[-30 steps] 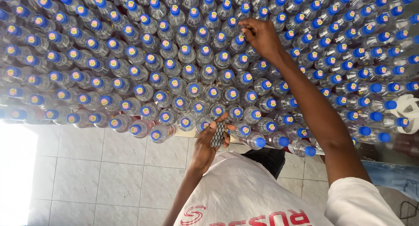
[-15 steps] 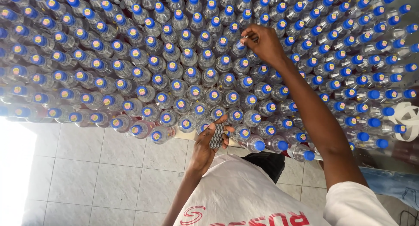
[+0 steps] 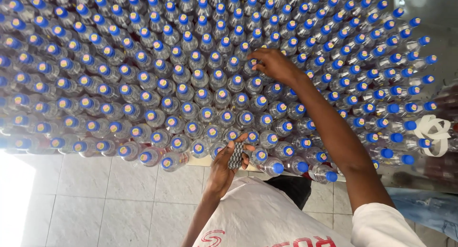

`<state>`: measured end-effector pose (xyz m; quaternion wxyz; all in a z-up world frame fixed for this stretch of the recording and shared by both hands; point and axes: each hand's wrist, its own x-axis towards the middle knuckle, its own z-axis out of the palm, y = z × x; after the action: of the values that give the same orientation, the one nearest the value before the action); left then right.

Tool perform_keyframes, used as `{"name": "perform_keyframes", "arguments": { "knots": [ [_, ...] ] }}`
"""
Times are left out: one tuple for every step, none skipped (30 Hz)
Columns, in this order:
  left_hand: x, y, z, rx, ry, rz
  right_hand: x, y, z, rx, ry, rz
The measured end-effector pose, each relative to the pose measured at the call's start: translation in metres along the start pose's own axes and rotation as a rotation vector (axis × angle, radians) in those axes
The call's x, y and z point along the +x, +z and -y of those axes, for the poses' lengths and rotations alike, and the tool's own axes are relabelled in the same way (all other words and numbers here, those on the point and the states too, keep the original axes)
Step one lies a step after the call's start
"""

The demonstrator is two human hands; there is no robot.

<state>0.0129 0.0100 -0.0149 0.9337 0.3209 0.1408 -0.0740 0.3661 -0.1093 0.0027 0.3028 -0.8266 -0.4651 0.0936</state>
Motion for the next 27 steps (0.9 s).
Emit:
{"name": "perform_keyframes", "arguments": {
  "knots": [
    [0.001,0.000,0.001,0.009,0.024,-0.001,0.001,-0.004,0.009,-0.053,0.019,0.061],
    [0.002,0.000,0.002,0.018,0.048,-0.001,0.001,-0.009,0.017,-0.106,0.039,0.121],
    [0.002,0.003,0.000,0.022,0.050,0.006,0.001,-0.002,0.011,-0.110,0.039,0.114],
    [0.001,0.006,-0.002,0.033,0.065,0.009,0.002,0.004,0.004,-0.168,0.015,0.125],
    [0.004,0.008,-0.005,0.049,0.079,0.022,0.003,0.007,-0.003,-0.232,-0.005,0.129],
    [0.003,0.016,-0.014,0.057,0.080,0.037,0.008,0.010,-0.005,-0.241,-0.002,0.114],
    [0.002,0.024,-0.022,0.047,0.006,-0.033,0.011,0.014,-0.006,-0.277,0.042,0.161],
    [0.000,0.033,-0.029,0.039,-0.067,-0.104,0.013,0.018,-0.008,-0.312,0.086,0.209],
    [0.002,0.021,-0.024,0.038,-0.075,-0.093,0.018,0.043,-0.041,-0.318,0.098,0.206],
    [0.005,0.011,-0.017,0.016,-0.055,-0.097,0.022,0.067,-0.075,-0.267,0.011,0.133],
    [0.019,0.007,-0.002,-0.013,-0.043,-0.068,0.015,0.070,-0.121,-0.246,-0.059,0.054],
    [0.012,0.008,0.005,-0.021,-0.059,-0.023,0.011,0.096,-0.130,-0.282,-0.029,0.045],
    [0.016,0.004,0.002,-0.009,-0.040,-0.054,0.015,0.113,-0.149,-0.224,-0.093,-0.005],
    [0.022,0.001,-0.002,0.004,-0.021,-0.084,0.033,0.124,-0.176,-0.171,-0.162,-0.055],
    [0.025,0.002,0.002,0.028,-0.079,-0.013,0.017,0.128,-0.166,-0.209,-0.088,-0.102],
    [0.029,0.002,0.006,0.032,-0.068,-0.017,0.017,0.126,-0.161,-0.173,-0.145,-0.117],
    [0.034,-0.005,0.007,0.039,-0.049,-0.026,0.042,0.126,-0.158,-0.135,-0.212,-0.132],
    [0.038,-0.017,0.018,0.066,-0.101,0.038,0.031,0.126,-0.140,-0.172,-0.149,-0.179],
    [0.047,-0.027,0.025,0.065,-0.111,0.038,0.036,0.121,-0.121,0.068,0.135,-0.117],
    [0.057,-0.038,0.030,0.066,-0.121,0.038,0.047,0.115,-0.104,0.325,0.405,-0.067],
    [0.066,-0.035,0.030,0.080,-0.133,0.067,0.037,0.101,-0.099,0.314,0.417,-0.098],
    [0.076,-0.035,0.028,0.118,-0.195,0.078,0.031,0.090,-0.094,0.026,0.233,-0.063],
    [0.076,-0.041,0.028,0.149,-0.245,0.060,0.030,0.095,-0.081,-0.249,0.033,-0.002],
    [0.080,-0.043,0.029,0.155,-0.243,0.062,0.020,0.065,-0.045,-0.248,0.032,-0.009],
    [0.082,-0.045,0.031,0.125,-0.253,0.071,0.012,0.036,-0.007,0.043,0.322,0.028],
    [0.085,-0.046,0.032,0.096,-0.263,0.081,0.004,0.006,0.030,0.337,0.608,0.070],
    [0.092,-0.055,0.034,0.097,-0.258,0.086,0.004,0.003,0.031,0.333,0.604,0.067]
  ]
}}
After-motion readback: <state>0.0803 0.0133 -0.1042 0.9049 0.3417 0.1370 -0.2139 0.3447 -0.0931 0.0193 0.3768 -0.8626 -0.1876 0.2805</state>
